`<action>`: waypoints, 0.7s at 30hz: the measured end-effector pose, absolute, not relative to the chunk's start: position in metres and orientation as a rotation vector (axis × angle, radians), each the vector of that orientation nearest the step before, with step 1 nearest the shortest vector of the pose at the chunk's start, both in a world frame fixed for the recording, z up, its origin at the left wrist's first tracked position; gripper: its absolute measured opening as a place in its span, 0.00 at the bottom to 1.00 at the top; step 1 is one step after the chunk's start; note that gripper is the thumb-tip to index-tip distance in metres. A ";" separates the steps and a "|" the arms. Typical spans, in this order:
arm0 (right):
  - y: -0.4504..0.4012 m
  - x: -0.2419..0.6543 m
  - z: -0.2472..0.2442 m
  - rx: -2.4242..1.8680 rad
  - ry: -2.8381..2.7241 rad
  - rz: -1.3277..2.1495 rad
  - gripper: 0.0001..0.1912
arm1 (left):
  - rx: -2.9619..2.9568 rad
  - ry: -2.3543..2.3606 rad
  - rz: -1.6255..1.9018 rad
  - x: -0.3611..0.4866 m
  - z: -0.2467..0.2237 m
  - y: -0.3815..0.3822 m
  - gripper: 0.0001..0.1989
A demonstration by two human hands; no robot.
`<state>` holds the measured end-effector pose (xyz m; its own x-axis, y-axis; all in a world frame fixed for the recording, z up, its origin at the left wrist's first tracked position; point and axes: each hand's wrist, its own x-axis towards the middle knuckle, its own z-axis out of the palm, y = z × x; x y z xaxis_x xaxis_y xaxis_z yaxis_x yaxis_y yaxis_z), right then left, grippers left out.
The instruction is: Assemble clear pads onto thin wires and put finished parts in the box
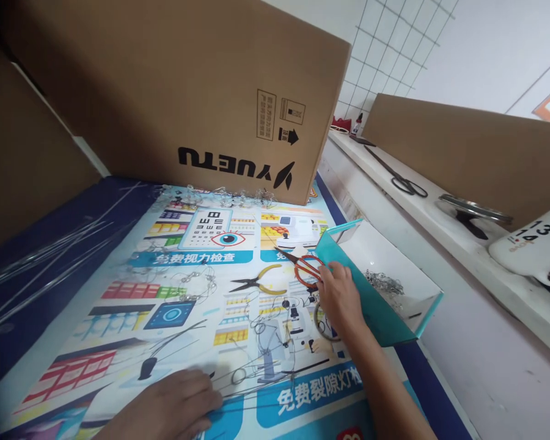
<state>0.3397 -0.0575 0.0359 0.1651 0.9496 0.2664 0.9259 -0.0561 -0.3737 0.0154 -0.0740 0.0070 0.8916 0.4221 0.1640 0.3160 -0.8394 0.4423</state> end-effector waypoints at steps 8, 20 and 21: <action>-0.082 0.280 0.044 -1.643 -2.530 0.434 0.08 | 2.568 0.526 0.189 0.019 -0.006 -0.074 0.07; -0.081 0.291 0.045 -1.882 -2.708 0.190 0.07 | 2.510 0.512 0.039 0.019 0.008 -0.071 0.05; -0.081 0.292 0.046 -1.910 -2.700 0.170 0.07 | 2.510 0.510 0.034 0.020 0.009 -0.071 0.06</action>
